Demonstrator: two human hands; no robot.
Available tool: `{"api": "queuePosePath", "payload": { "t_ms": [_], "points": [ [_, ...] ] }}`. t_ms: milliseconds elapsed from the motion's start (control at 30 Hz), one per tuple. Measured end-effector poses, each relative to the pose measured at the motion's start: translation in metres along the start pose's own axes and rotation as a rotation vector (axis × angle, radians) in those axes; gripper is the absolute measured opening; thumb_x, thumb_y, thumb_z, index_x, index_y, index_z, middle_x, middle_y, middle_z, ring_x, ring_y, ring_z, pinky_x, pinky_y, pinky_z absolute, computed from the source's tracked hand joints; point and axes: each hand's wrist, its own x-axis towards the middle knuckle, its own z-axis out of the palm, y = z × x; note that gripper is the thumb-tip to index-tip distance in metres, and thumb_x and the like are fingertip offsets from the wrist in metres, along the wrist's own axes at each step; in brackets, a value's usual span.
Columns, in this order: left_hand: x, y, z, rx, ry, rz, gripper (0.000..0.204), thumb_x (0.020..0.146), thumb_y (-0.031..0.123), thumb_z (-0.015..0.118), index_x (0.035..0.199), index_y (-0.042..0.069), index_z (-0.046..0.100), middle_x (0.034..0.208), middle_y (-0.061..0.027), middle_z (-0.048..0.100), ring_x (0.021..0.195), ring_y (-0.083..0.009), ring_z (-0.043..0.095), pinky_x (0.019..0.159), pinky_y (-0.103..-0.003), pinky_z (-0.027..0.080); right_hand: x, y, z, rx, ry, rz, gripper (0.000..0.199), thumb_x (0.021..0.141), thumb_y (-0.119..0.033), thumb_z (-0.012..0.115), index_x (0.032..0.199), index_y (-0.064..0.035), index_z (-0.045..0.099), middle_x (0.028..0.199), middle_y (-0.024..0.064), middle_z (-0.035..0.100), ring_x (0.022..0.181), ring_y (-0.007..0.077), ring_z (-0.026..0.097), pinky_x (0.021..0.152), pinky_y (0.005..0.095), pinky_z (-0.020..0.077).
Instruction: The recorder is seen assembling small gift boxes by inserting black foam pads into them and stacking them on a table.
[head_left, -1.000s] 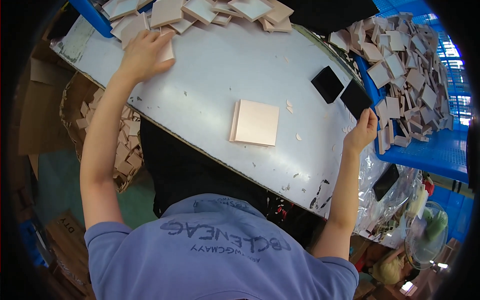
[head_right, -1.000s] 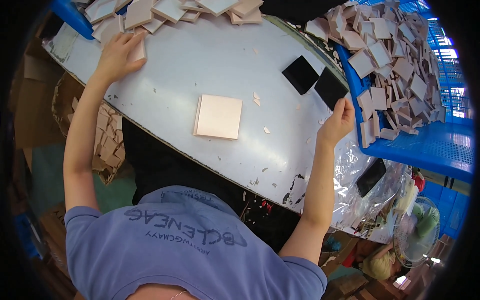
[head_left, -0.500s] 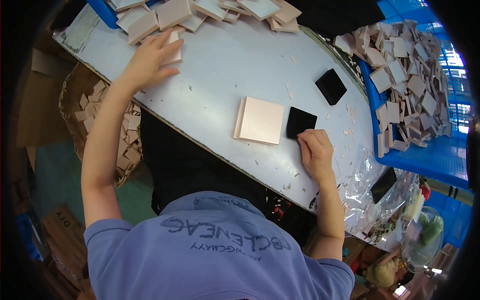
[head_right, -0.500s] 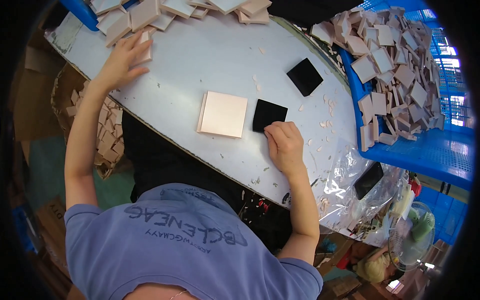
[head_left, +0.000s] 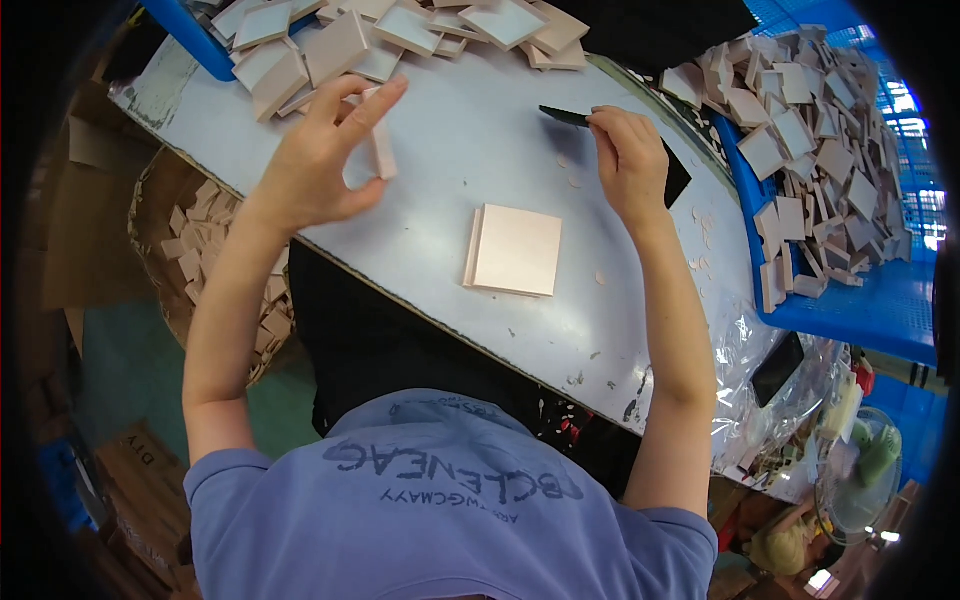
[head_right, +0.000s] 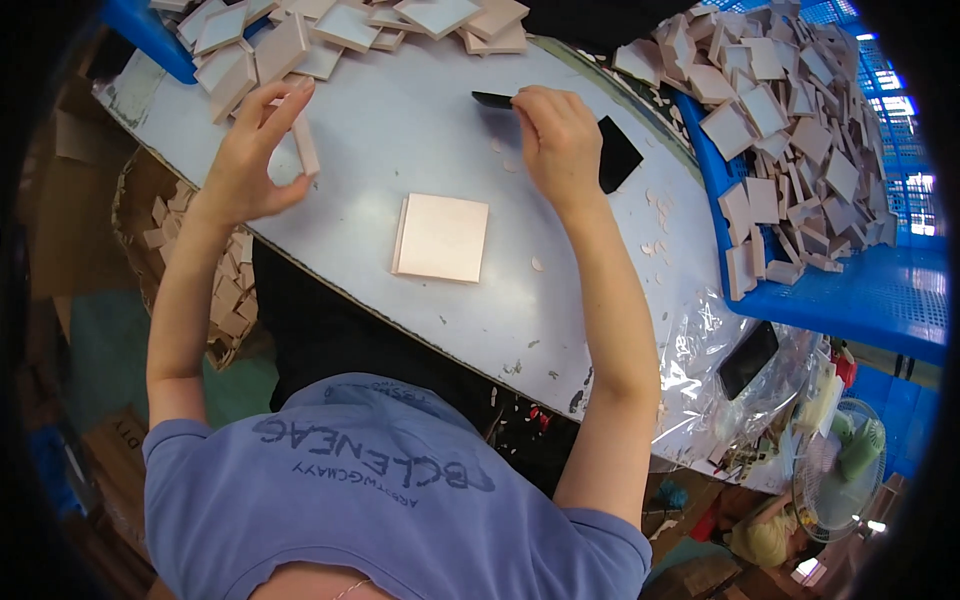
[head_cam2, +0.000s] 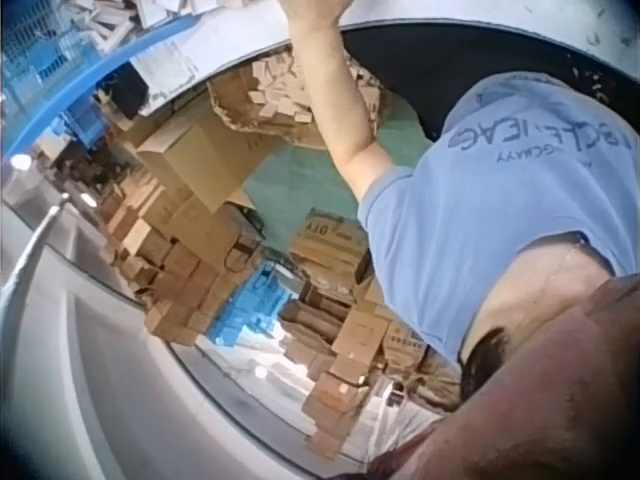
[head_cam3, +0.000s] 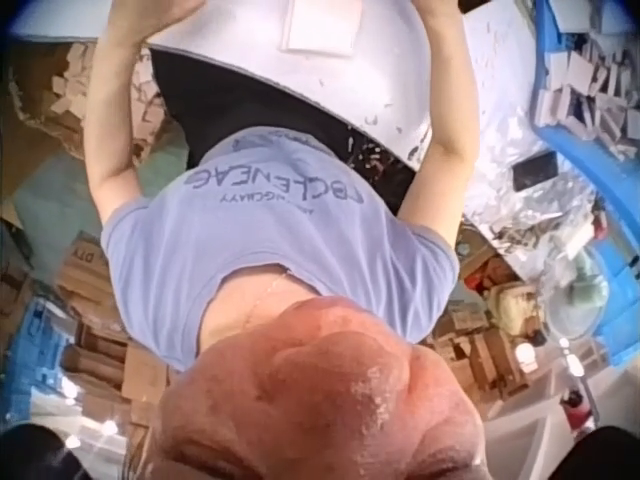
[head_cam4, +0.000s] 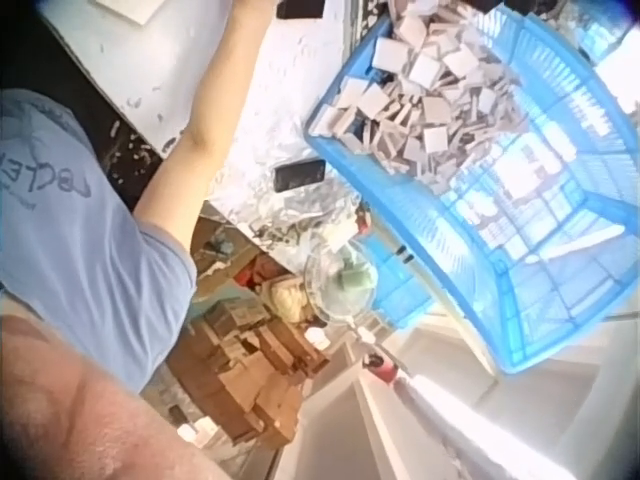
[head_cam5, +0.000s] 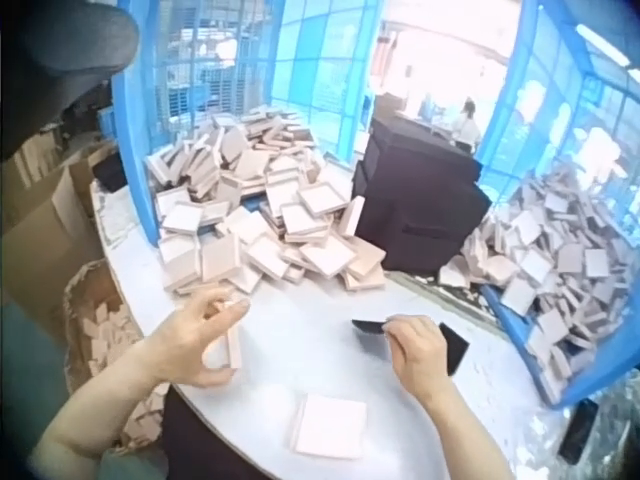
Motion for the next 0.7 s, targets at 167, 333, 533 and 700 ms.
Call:
{"api": "queuePosePath", "payload": {
  "t_ms": [167,333,533,700],
  "points": [
    [-0.006,0.057,0.012,-0.472,0.176,0.144,0.061,0.057,0.015,0.069,0.117,0.008,0.055,0.119,-0.0181,0.043,0.100,-0.0333,0.050,0.086,-0.039,0.044,-0.021,0.001,-0.013,0.124,-0.440,0.136,0.004,0.079,-0.008,0.058,0.081,-0.0045,0.059,0.081,0.0091,0.062,0.078,0.0293,0.058,0.068,0.0372,0.0462],
    [-0.020,0.068,0.064,-0.667,-0.094,0.105,0.059,0.056,0.016,0.070,0.114,0.010,0.057,0.118,-0.0201,0.045,0.104,-0.0354,0.049,0.090,-0.041,0.041,-0.051,-0.025,-0.087,0.419,-0.973,0.257,0.006,0.080,-0.008,0.056,0.082,-0.0021,0.058,0.079,0.0129,0.059,0.074,0.0309,0.057,0.066,0.0363,0.0459],
    [-0.026,0.059,0.086,-0.544,-0.188,0.192,0.056,0.056,0.017,0.069,0.112,0.011,0.062,0.127,-0.0224,0.041,0.111,-0.0378,0.047,0.094,-0.041,0.041,-0.047,-0.048,-0.169,0.459,-1.108,0.376,0.004,0.077,-0.001,0.059,0.080,-0.0027,0.061,0.077,0.0109,0.062,0.070,0.0281,0.060,0.064,0.0340,0.0465],
    [-0.018,0.079,0.073,-0.551,-0.027,0.257,0.048,0.056,0.019,0.072,0.102,0.010,0.061,0.120,-0.0218,0.045,0.104,-0.0372,0.050,0.089,-0.043,0.042,-0.044,-0.071,-0.148,0.277,0.021,0.423,0.012,0.080,0.009,0.055,0.089,0.0032,0.060,0.083,0.0120,0.062,0.076,0.0202,0.056,0.069,0.0291,0.0445]
  ]
}}
